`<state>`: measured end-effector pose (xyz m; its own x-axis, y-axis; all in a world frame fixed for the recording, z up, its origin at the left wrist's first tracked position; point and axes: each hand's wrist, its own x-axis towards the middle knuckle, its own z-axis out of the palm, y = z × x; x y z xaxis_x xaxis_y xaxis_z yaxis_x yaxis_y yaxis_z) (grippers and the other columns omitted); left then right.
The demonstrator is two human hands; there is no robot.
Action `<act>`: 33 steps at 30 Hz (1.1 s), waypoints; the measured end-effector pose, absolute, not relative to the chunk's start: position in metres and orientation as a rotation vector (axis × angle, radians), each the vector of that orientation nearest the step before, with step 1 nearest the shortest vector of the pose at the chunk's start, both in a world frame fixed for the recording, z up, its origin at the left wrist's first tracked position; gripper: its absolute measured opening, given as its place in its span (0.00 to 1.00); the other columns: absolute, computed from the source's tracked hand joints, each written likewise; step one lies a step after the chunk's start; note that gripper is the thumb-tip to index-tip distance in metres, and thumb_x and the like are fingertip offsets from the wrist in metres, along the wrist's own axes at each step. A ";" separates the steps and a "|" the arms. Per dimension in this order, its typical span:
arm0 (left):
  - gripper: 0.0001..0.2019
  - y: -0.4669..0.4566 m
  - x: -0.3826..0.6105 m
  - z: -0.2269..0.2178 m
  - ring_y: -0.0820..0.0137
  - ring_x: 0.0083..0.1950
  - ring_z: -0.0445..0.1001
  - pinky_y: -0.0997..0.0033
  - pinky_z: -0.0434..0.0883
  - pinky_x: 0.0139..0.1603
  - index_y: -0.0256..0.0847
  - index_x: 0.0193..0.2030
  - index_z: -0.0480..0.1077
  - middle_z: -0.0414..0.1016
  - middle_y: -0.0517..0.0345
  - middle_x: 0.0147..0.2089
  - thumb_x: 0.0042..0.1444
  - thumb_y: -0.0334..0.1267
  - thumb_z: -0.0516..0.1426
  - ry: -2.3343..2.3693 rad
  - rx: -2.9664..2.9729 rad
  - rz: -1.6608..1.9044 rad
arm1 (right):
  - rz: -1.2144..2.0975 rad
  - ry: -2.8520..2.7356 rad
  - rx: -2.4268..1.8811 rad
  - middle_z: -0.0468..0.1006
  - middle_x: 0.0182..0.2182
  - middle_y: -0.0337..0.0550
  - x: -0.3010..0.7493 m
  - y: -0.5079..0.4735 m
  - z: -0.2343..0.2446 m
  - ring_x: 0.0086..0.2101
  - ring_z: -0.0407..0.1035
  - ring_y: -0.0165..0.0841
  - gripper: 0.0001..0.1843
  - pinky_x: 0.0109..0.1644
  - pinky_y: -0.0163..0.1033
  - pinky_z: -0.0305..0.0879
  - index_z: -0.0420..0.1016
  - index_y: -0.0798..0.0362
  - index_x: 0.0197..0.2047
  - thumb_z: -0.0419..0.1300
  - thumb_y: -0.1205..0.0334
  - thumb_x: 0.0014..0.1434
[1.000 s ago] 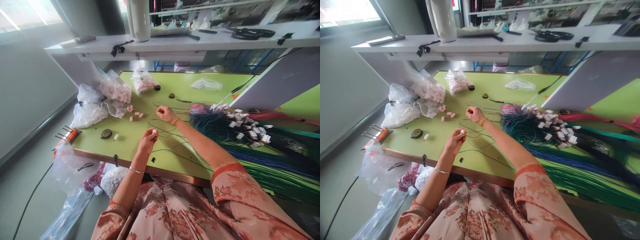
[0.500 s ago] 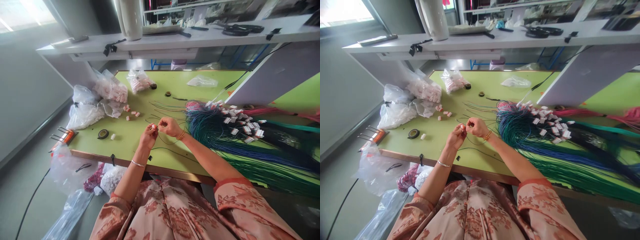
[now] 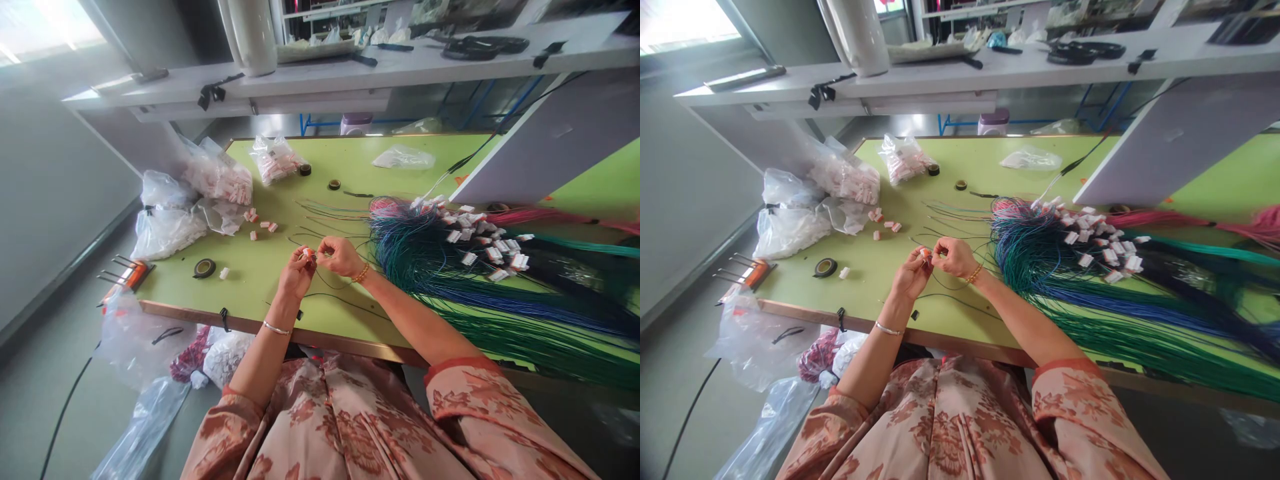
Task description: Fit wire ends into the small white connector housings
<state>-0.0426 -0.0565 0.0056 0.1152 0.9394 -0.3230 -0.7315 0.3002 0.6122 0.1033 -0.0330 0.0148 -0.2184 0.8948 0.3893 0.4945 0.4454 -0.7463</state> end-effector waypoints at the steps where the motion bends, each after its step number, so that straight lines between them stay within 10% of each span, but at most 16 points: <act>1: 0.10 -0.057 -0.043 0.005 0.78 0.34 0.72 0.76 0.70 0.44 0.39 0.38 0.70 0.73 0.60 0.34 0.52 0.21 0.57 0.751 0.338 1.260 | 0.608 -1.860 -1.175 0.72 0.22 0.38 0.103 -0.033 0.015 0.24 0.60 0.26 0.05 0.29 0.33 0.55 0.69 0.54 0.23 0.57 0.62 0.47; 33: 0.11 -0.057 -0.038 0.006 0.77 0.34 0.72 0.73 0.67 0.42 0.36 0.33 0.70 0.75 0.59 0.32 0.44 0.28 0.66 0.968 0.538 1.385 | 0.825 -1.943 -1.079 0.69 0.21 0.36 0.104 -0.032 0.005 0.23 0.58 0.25 0.10 0.28 0.32 0.53 0.71 0.55 0.27 0.55 0.58 0.54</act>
<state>-0.0376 -0.0575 0.0063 -0.0904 0.9640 -0.2501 -0.5664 0.1567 0.8091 0.1040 -0.0321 0.0052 -0.3615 0.8830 0.2994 0.3982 0.4365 -0.8068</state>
